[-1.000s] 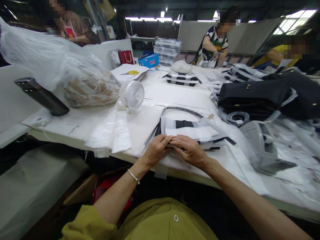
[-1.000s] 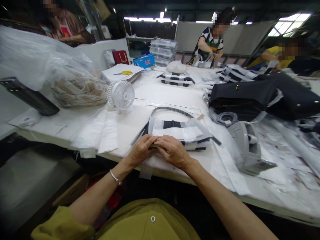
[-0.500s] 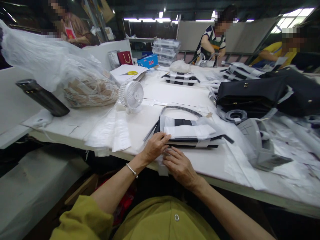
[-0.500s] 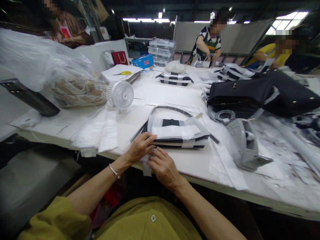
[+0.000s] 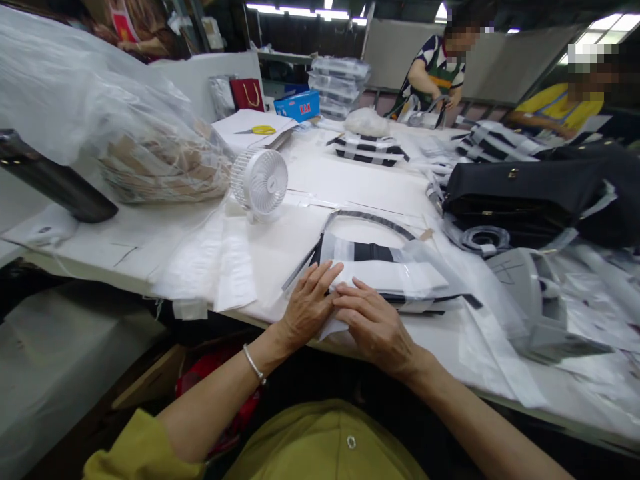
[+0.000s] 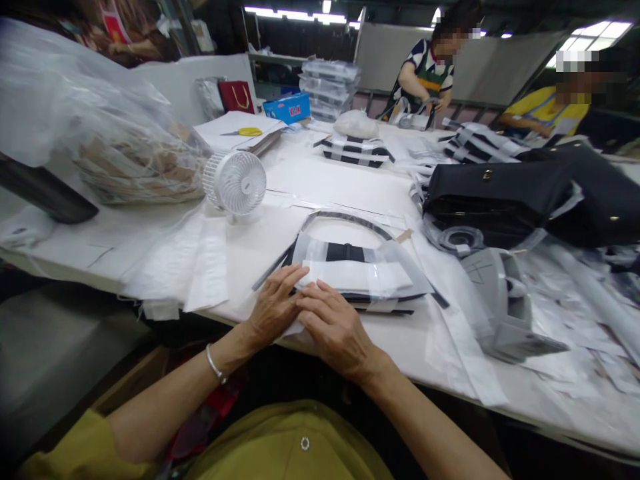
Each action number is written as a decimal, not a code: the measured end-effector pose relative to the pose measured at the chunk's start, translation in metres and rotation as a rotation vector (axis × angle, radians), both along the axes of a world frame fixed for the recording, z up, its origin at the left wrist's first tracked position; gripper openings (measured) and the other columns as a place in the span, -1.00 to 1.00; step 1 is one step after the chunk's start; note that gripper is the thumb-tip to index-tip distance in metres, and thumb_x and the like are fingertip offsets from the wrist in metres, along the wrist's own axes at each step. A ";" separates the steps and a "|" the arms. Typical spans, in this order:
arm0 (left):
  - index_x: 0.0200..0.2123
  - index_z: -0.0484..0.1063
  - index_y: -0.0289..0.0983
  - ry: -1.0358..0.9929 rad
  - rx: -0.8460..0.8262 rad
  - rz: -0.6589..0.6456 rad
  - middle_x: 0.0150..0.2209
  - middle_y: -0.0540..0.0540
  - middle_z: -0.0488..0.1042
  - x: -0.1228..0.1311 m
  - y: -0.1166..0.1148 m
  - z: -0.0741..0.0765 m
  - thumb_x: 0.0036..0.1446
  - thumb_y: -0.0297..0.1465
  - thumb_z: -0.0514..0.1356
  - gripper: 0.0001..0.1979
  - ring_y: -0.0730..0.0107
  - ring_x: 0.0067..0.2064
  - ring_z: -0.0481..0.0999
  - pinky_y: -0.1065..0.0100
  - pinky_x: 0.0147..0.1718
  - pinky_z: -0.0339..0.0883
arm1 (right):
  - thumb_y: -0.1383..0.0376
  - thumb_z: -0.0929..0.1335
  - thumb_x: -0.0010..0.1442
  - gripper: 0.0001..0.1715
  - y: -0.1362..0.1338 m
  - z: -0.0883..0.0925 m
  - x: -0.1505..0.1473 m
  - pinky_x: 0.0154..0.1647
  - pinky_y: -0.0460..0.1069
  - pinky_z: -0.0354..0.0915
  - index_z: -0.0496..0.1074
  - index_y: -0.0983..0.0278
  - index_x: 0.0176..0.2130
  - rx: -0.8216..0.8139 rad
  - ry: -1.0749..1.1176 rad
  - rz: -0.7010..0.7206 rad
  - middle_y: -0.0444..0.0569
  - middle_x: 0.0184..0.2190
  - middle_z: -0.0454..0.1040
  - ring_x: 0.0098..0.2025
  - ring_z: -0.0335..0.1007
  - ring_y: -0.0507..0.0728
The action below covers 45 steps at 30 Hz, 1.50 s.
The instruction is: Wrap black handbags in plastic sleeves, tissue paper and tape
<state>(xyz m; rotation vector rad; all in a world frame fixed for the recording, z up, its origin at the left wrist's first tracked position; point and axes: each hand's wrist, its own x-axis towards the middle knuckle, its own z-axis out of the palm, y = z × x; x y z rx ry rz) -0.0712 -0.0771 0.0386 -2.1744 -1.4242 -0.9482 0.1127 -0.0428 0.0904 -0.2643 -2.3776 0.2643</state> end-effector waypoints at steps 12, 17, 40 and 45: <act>0.05 0.36 -0.26 -0.247 -0.215 -0.179 -0.03 -0.17 0.54 -0.011 0.002 0.008 0.32 -0.55 0.02 -0.71 0.32 0.04 0.51 0.23 0.02 0.44 | 0.51 0.19 0.29 -0.71 0.021 0.001 -0.005 0.01 0.02 0.44 0.35 0.21 -0.12 -0.267 -0.027 -0.119 0.06 -0.08 0.54 -0.01 0.50 0.12; 0.05 0.32 -0.26 -0.245 -0.273 -0.222 0.01 -0.16 0.52 -0.016 -0.001 0.014 0.25 -0.59 0.02 -0.66 0.33 0.10 0.46 0.21 0.09 0.38 | 0.44 0.26 0.31 -0.84 0.028 0.016 -0.007 -0.09 -0.04 0.43 0.35 0.19 -0.16 -0.356 -0.162 -0.118 -0.01 -0.16 0.56 -0.11 0.54 0.11; -0.50 0.25 -0.23 -0.474 -0.202 0.252 -0.51 0.03 0.31 0.022 0.013 0.017 0.23 -0.49 0.11 -0.77 0.37 -0.36 0.36 0.14 -0.01 0.28 | 0.34 0.30 0.29 -0.81 0.068 0.017 -0.025 -0.26 -0.05 0.25 0.41 0.25 -0.38 -0.514 -0.218 -0.406 -0.08 -0.40 0.45 -0.35 0.38 0.07; -0.49 0.26 -0.24 -0.470 -0.236 0.276 -0.50 0.03 0.32 0.023 0.014 0.019 0.25 -0.46 0.14 -0.77 0.35 -0.34 0.36 0.12 0.01 0.25 | 0.39 0.31 0.23 -0.80 0.077 0.012 -0.030 -0.25 -0.01 0.25 0.33 0.24 -0.45 -0.519 -0.260 -0.426 -0.06 -0.38 0.38 -0.33 0.34 0.10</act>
